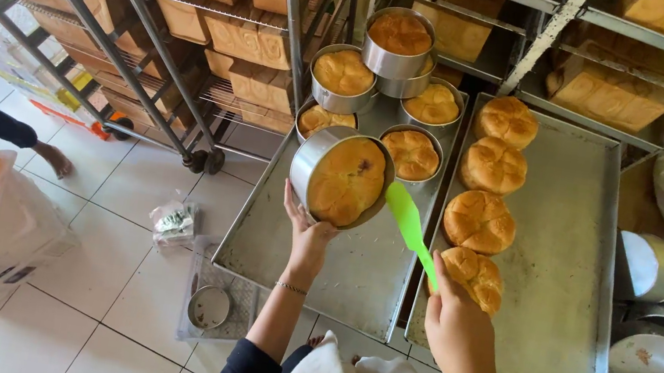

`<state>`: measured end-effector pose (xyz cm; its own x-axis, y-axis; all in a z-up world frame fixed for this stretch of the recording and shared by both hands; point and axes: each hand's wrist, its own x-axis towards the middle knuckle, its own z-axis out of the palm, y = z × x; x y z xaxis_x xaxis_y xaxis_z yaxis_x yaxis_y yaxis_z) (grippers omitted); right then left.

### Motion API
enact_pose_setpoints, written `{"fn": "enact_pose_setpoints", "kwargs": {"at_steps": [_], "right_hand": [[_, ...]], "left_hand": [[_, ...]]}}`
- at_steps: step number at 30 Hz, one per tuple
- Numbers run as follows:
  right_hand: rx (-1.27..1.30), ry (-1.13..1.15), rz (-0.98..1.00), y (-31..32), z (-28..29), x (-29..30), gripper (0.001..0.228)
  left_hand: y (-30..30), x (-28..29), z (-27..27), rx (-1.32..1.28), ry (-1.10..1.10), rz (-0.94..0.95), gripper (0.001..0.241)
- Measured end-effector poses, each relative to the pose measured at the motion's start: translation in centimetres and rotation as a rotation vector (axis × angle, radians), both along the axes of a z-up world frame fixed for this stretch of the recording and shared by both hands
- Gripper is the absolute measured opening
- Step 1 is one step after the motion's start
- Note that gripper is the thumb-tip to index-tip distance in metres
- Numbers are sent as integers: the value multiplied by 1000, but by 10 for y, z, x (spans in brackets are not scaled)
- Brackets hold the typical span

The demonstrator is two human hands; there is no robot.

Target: Loosening and removing freshly baked round bread from metal molds using a green spatula and placing them on a tray.

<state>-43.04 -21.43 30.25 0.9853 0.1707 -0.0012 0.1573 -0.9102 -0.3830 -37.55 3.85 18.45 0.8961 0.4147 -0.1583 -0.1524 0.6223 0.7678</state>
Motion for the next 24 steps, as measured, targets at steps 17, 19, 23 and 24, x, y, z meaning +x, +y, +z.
{"fn": "enact_pose_setpoints", "kwargs": {"at_steps": [17, 19, 23, 24], "right_hand": [[-11, 79, -31, 4, 41, 5, 52], [-33, 88, -94, -2, 48, -1, 48], [511, -158, 62, 2, -13, 25, 27], [606, -189, 114, 6, -40, 38, 33]], "left_hand": [[0, -10, 11, 88, 13, 17, 120], [2, -14, 10, 48, 59, 16, 119], [-3, -14, 12, -158, -45, 5, 116], [-6, -16, 15, -173, -19, 13, 116]]}}
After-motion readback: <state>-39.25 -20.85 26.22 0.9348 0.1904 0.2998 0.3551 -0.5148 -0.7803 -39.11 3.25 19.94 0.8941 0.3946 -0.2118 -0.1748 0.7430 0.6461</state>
